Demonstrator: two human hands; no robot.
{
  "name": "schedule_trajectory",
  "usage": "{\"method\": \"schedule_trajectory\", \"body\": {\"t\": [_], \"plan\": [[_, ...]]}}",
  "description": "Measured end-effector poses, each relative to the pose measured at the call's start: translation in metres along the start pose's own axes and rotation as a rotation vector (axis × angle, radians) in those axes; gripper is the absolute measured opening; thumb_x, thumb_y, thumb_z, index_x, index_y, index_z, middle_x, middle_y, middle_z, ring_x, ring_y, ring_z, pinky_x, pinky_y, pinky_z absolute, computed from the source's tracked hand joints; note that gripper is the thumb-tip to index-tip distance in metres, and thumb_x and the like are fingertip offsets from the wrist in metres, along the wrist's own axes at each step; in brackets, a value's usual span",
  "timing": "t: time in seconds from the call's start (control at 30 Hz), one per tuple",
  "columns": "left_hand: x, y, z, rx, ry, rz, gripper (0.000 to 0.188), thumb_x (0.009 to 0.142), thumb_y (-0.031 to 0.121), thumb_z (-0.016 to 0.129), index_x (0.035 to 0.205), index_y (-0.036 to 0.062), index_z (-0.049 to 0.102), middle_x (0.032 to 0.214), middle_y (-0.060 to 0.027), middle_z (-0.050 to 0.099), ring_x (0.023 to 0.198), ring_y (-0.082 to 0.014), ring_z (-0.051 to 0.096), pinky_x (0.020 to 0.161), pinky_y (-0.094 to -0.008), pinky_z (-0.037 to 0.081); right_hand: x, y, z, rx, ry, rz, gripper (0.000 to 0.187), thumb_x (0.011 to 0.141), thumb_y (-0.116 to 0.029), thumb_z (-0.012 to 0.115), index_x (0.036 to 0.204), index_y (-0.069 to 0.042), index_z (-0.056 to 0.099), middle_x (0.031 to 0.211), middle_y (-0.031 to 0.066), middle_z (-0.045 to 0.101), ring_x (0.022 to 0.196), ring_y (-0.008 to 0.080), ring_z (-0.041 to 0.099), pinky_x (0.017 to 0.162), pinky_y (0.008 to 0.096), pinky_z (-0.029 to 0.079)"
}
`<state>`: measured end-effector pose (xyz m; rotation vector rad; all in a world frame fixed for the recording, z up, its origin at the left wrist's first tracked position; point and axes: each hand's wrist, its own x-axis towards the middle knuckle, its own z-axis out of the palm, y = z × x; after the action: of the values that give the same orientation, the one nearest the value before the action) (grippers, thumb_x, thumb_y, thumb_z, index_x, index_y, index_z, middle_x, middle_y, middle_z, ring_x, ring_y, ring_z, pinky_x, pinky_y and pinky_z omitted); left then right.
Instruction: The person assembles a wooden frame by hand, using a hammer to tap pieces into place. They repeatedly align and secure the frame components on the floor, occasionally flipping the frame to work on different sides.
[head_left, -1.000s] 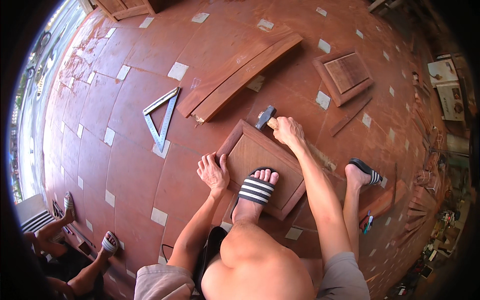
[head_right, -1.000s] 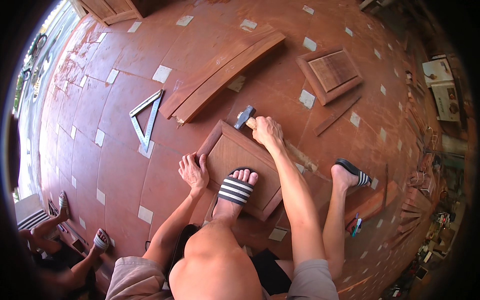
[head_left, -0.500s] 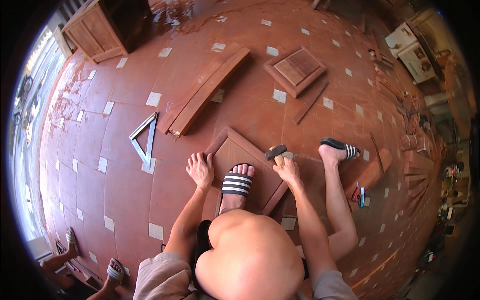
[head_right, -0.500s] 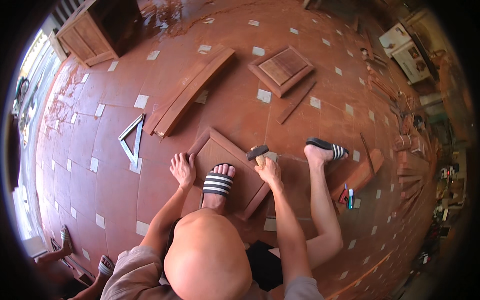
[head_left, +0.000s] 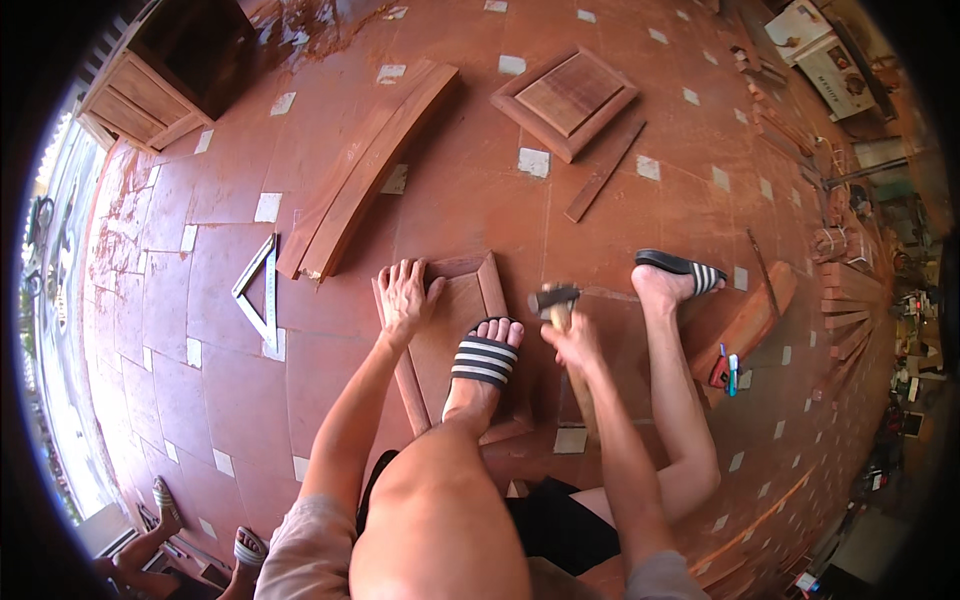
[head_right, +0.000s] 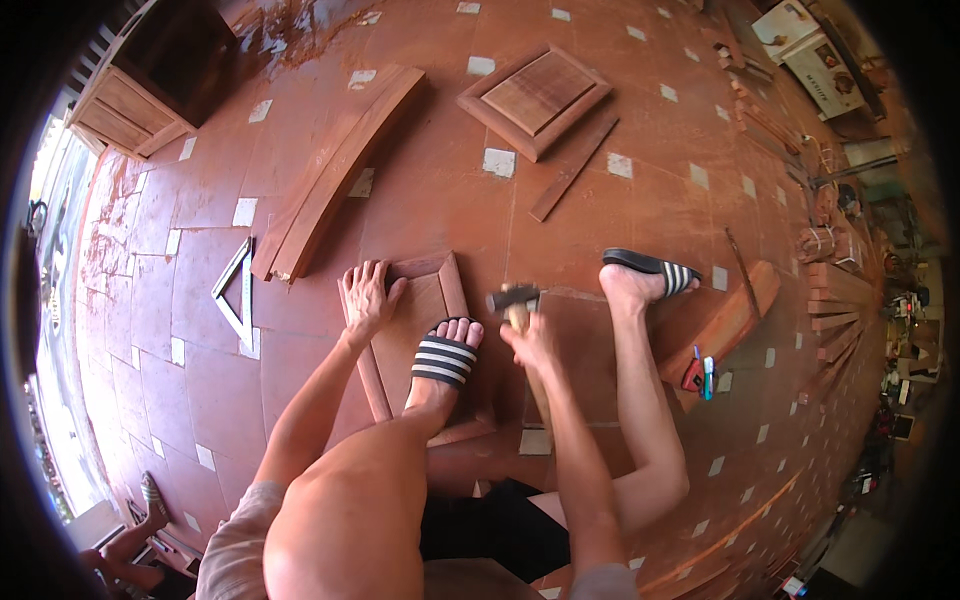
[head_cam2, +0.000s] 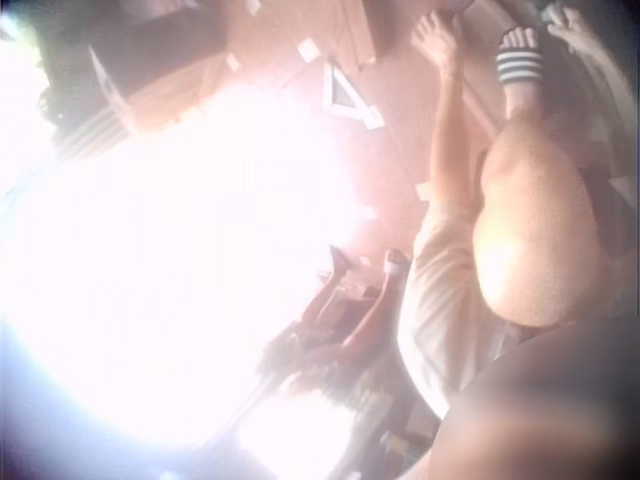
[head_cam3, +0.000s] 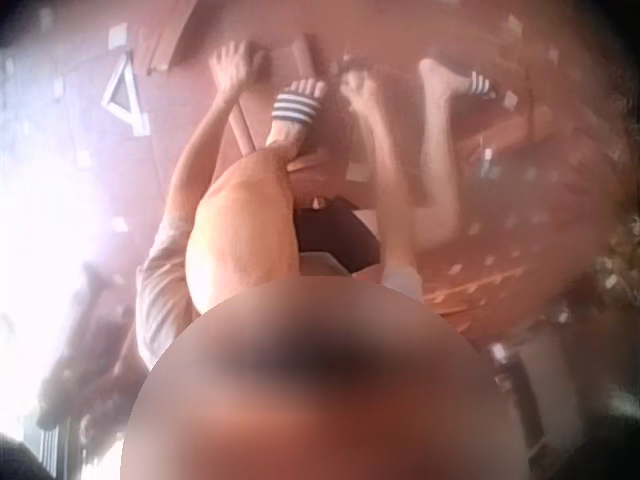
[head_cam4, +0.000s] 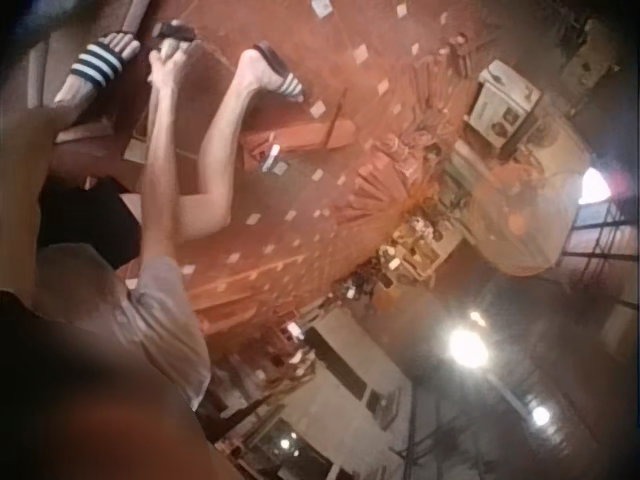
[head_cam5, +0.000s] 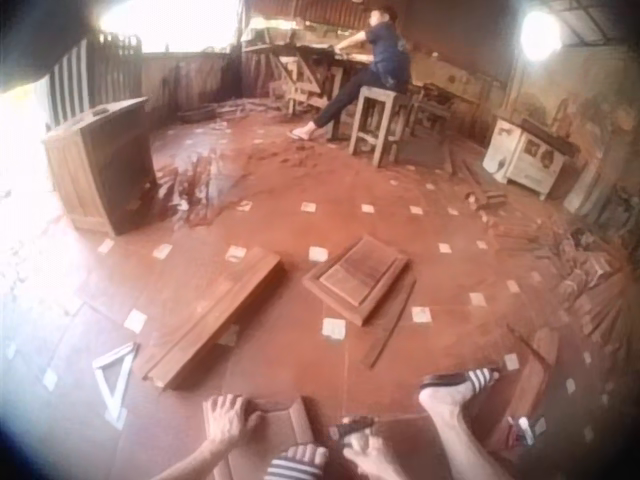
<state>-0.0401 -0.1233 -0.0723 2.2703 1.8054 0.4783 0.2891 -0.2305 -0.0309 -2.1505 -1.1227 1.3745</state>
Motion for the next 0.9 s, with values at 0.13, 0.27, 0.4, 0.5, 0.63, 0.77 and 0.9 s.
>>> {"method": "schedule_trajectory", "body": {"t": [0.13, 0.27, 0.4, 0.5, 0.63, 0.77, 0.9], "plan": [[0.004, 0.012, -0.001, 0.011, 0.066, -0.028, 0.045, 0.095, 0.043, 0.070, 0.122, 0.0074, 0.066, 0.121, -0.0115, 0.065, 0.118, -0.0321, 0.058, 0.110, -0.0467, 0.036, 0.099, -0.077, -0.007, -0.352, 0.023, -0.399, 0.039, 0.080, -0.028, 0.078, 0.098, 0.003, 0.063, 0.088, 0.0262, 0.069, 0.082, 0.0456, 0.068, 0.075, 0.0534, 0.055], [0.010, 0.011, -0.004, -0.013, 0.000, -0.084, 0.044, 0.094, 0.045, 0.071, 0.117, 0.0078, 0.067, 0.116, -0.0103, 0.065, 0.114, -0.0306, 0.059, 0.106, -0.0457, 0.036, 0.161, -0.151, 0.017, -0.764, -0.013, -0.529, 0.023, 0.084, -0.020, 0.074, 0.097, -0.003, 0.069, 0.094, 0.0245, 0.073, 0.097, 0.0447, 0.072, 0.084, 0.0535, 0.058], [0.015, 0.008, -0.004, -0.041, -0.014, -0.117, 0.044, 0.093, 0.048, 0.072, 0.111, 0.0088, 0.068, 0.109, -0.0092, 0.065, 0.109, -0.0296, 0.059, 0.103, -0.0455, 0.037, 0.179, -0.179, 0.043, -0.923, -0.015, -0.709, 0.010, 0.088, -0.011, 0.065, 0.089, -0.004, 0.070, 0.095, 0.0221, 0.075, 0.093, 0.0395, 0.075, 0.080, 0.0507, 0.059], [0.016, 0.007, -0.005, -0.048, -0.020, -0.125, 0.044, 0.092, 0.049, 0.073, 0.110, 0.0101, 0.068, 0.108, -0.0081, 0.065, 0.107, -0.0284, 0.060, 0.101, -0.0449, 0.037, 0.182, -0.179, 0.051, -1.001, -0.155, -0.719, 0.010, 0.087, -0.010, 0.065, 0.083, -0.004, 0.071, 0.092, 0.0203, 0.076, 0.090, 0.0381, 0.076, 0.079, 0.0499, 0.060], [0.015, 0.006, -0.004, -0.052, -0.042, -0.128, 0.044, 0.092, 0.050, 0.073, 0.112, 0.0113, 0.069, 0.110, -0.0075, 0.065, 0.109, -0.0271, 0.059, 0.101, -0.0435, 0.037, 0.185, -0.179, 0.053, -1.002, -0.060, -0.756, 0.009, 0.085, -0.006, 0.066, 0.083, -0.006, 0.074, 0.089, 0.0195, 0.076, 0.089, 0.0383, 0.077, 0.079, 0.0503, 0.060], [0.017, 0.004, -0.002, -0.054, -0.068, -0.149, 0.044, 0.092, 0.051, 0.072, 0.111, 0.0110, 0.068, 0.109, -0.0072, 0.064, 0.108, -0.0274, 0.059, 0.099, -0.0434, 0.037, 0.182, -0.186, 0.055, -1.066, -0.118, -0.780, 0.009, 0.083, -0.004, 0.068, 0.085, -0.007, 0.076, 0.090, 0.0185, 0.077, 0.090, 0.0372, 0.077, 0.080, 0.0489, 0.061], [0.008, 0.004, -0.002, -0.045, -0.097, -0.143, 0.050, 0.093, 0.045, 0.072, 0.129, 0.0101, 0.065, 0.127, -0.0113, 0.062, 0.125, -0.0307, 0.055, 0.113, -0.0495, 0.033, 0.175, -0.193, 0.055, -1.092, -0.103, -0.771, 0.011, 0.083, -0.004, 0.068, 0.088, -0.007, 0.077, 0.093, 0.0186, 0.077, 0.092, 0.0370, 0.077, 0.081, 0.0479, 0.061]]}}
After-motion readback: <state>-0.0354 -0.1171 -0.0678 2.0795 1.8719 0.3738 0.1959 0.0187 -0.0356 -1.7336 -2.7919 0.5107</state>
